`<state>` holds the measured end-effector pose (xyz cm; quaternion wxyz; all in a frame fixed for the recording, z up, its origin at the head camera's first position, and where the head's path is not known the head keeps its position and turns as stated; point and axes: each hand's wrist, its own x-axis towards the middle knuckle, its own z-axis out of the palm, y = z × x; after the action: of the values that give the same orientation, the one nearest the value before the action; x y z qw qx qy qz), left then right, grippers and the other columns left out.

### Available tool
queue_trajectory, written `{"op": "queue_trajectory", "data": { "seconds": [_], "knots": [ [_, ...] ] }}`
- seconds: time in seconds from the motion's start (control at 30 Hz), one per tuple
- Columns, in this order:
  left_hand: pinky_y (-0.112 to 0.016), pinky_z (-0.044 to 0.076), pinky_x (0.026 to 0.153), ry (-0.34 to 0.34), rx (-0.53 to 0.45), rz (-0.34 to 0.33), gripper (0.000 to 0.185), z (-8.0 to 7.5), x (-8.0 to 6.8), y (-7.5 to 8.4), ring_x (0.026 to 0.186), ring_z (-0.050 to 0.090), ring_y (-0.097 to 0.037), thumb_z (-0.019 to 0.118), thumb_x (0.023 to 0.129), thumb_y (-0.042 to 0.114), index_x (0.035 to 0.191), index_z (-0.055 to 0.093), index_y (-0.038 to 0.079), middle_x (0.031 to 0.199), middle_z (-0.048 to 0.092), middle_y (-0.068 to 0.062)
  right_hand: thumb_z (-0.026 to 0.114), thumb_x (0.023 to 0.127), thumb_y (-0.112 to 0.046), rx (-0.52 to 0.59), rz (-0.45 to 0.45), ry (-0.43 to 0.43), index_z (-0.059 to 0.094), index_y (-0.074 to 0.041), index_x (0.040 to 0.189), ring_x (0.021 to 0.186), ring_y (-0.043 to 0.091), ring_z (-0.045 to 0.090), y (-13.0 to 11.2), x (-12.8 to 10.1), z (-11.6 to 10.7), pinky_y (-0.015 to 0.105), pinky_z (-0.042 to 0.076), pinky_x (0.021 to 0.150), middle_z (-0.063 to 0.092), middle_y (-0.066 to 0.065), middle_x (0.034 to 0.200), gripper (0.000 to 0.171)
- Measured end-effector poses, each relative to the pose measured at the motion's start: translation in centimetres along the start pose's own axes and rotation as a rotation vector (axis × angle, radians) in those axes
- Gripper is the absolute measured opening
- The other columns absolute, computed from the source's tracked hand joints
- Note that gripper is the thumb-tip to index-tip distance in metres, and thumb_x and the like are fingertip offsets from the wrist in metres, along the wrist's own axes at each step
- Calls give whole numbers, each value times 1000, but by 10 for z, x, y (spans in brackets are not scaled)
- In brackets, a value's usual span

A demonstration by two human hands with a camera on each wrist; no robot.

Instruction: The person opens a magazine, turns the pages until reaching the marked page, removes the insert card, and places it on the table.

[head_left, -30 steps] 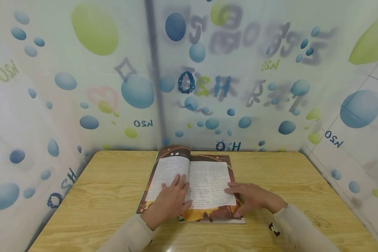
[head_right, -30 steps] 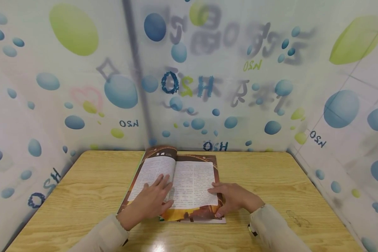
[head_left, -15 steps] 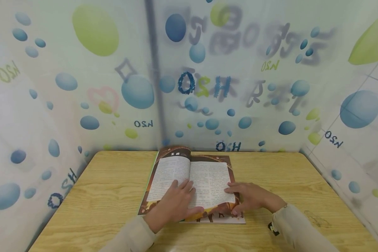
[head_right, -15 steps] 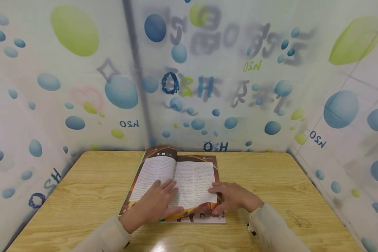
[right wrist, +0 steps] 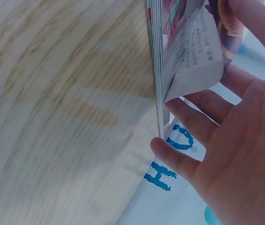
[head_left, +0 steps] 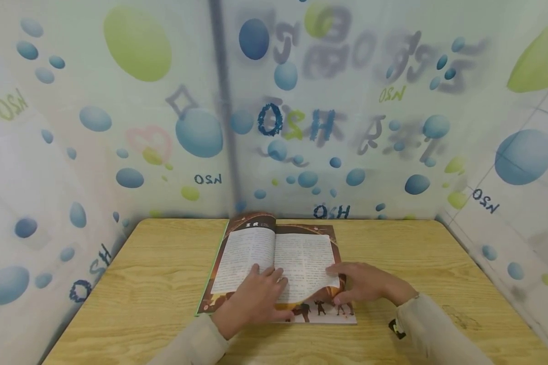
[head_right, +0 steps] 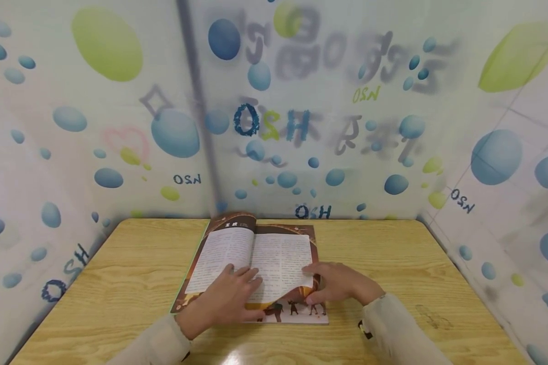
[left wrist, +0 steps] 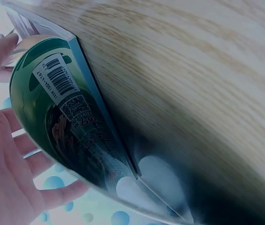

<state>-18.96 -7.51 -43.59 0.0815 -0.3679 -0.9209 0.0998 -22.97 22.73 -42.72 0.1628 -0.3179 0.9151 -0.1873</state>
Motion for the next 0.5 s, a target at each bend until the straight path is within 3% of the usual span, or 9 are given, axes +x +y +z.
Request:
{"op": "queue_trajectory", "data": {
  "seconds": [0.13, 0.27, 0.4, 0.5],
  "knots": [
    [-50, 52, 87, 41, -26, 6, 68, 2, 0, -2, 114, 62, -22, 51, 91, 68, 134, 60, 17, 131, 61, -5, 68, 87, -58, 35, -6, 11, 48, -2, 145, 134, 39, 47, 4, -3, -4, 59, 40, 104, 49, 17, 147, 83],
    [-48, 52, 86, 131, -73, 23, 77, 4, 0, -5, 117, 61, -23, 56, 92, 61, 152, 39, 17, 142, 54, -7, 67, 88, -57, 95, 9, 36, 44, -4, 149, 135, 42, 44, 10, -5, -10, 62, 38, 105, 46, 18, 149, 84],
    [-47, 50, 96, 263, -73, 83, 93, 4, 2, -7, 132, 50, -24, 66, 88, 57, 159, 21, 17, 157, 37, -10, 65, 92, -51, 165, 10, 60, 38, -4, 152, 137, 45, 40, 12, -6, -16, 66, 34, 105, 43, 20, 151, 81],
    [-49, 41, 108, 338, -33, 145, 96, 2, 4, -8, 145, 33, -24, 72, 86, 52, 160, 19, 20, 164, 23, -10, 59, 98, -45, 193, 10, 70, 37, -4, 153, 138, 45, 39, 11, -7, -19, 68, 32, 105, 43, 21, 151, 72]
  ]
}}
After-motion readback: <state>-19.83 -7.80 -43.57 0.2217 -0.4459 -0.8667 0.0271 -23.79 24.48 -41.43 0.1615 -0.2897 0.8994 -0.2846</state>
